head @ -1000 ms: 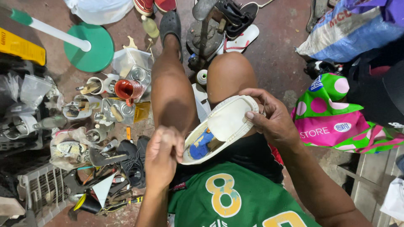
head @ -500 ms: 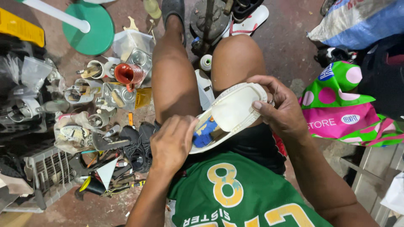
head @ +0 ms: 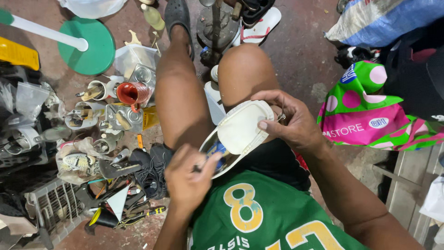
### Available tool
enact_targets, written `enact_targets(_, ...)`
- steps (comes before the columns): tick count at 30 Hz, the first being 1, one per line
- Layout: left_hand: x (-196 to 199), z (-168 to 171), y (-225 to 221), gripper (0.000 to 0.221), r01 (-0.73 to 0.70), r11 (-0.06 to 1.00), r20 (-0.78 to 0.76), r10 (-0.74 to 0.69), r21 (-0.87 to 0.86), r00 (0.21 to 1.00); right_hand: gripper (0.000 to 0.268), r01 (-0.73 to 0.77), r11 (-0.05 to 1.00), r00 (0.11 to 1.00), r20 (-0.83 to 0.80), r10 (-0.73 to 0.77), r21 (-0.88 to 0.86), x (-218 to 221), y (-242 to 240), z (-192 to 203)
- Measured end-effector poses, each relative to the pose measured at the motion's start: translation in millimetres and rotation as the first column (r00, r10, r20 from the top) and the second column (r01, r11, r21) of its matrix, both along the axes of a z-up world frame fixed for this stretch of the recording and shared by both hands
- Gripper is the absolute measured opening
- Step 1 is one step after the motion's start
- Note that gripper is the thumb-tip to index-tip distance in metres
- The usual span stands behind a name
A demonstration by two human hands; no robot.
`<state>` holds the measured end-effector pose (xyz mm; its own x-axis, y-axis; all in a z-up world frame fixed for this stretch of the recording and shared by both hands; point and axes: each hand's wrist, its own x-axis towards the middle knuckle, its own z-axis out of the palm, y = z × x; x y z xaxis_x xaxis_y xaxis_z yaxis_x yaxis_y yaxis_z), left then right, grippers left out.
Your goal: The person stitches a white shoe by hand using a needle and thread, pulling the thread through the sole and upper fabric while holding the shoe in their lap.
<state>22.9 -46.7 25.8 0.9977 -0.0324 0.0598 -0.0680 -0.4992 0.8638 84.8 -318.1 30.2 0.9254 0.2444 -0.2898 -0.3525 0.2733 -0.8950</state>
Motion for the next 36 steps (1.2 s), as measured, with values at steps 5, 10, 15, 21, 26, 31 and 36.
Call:
enact_targets(5, -56.2, -40.6, 91.2, 0.051, -0.608, 0.749, -0.399, 0.489, -0.263, 0.775, 0.046, 0.007, 1.000, 1.000, 0.006, -0.007, -0.008, 0.9, -4.6, -7.0)
enact_targets(10, -89.1, -73.6, 138.1, 0.014, -0.785, 0.582, -0.719, 0.451, -0.213, 0.529, 0.047, 0.002, 0.999, 0.999, 0.039, -0.004, 0.034, 7.9, -6.9, -9.6)
enact_targets(15, -62.8, -27.3, 116.3, 0.026, -0.393, 0.769, -0.336, 0.594, 0.504, 0.731, 0.047, -0.011, 0.998, 1.000, 0.030, 0.010, 0.054, 6.6, -8.1, -4.7)
enact_targets(21, -21.1, 33.8, 2.7, 0.028, -0.021, 0.937, 0.157, -0.036, 0.349, 0.987, 0.048, -0.016, 1.000, 1.000, 0.025, 0.016, 0.026, 7.7, -7.1, -2.1)
enact_targets(26, 21.1, 27.6, -43.0, 0.020, 0.147, 0.947, 0.062, -0.172, 0.287, 0.983, 0.048, 0.009, 0.999, 0.999, 0.032, -0.011, 0.046, 8.1, -6.4, -1.3)
enact_targets(31, 16.3, 4.5, -50.1, 0.036, 0.114, 0.993, -0.120, -0.111, 0.014, 0.987, 0.049, -0.021, 1.000, 0.999, 0.026, 0.020, 0.011, 2.5, -12.1, 4.7)
enact_targets(36, 6.5, -23.7, -58.3, 0.031, -0.024, 0.953, -0.304, -0.072, -0.302, 0.950, 0.064, -0.075, 0.992, 0.997, -0.003, 0.075, -0.100, 0.7, -8.2, 20.5)
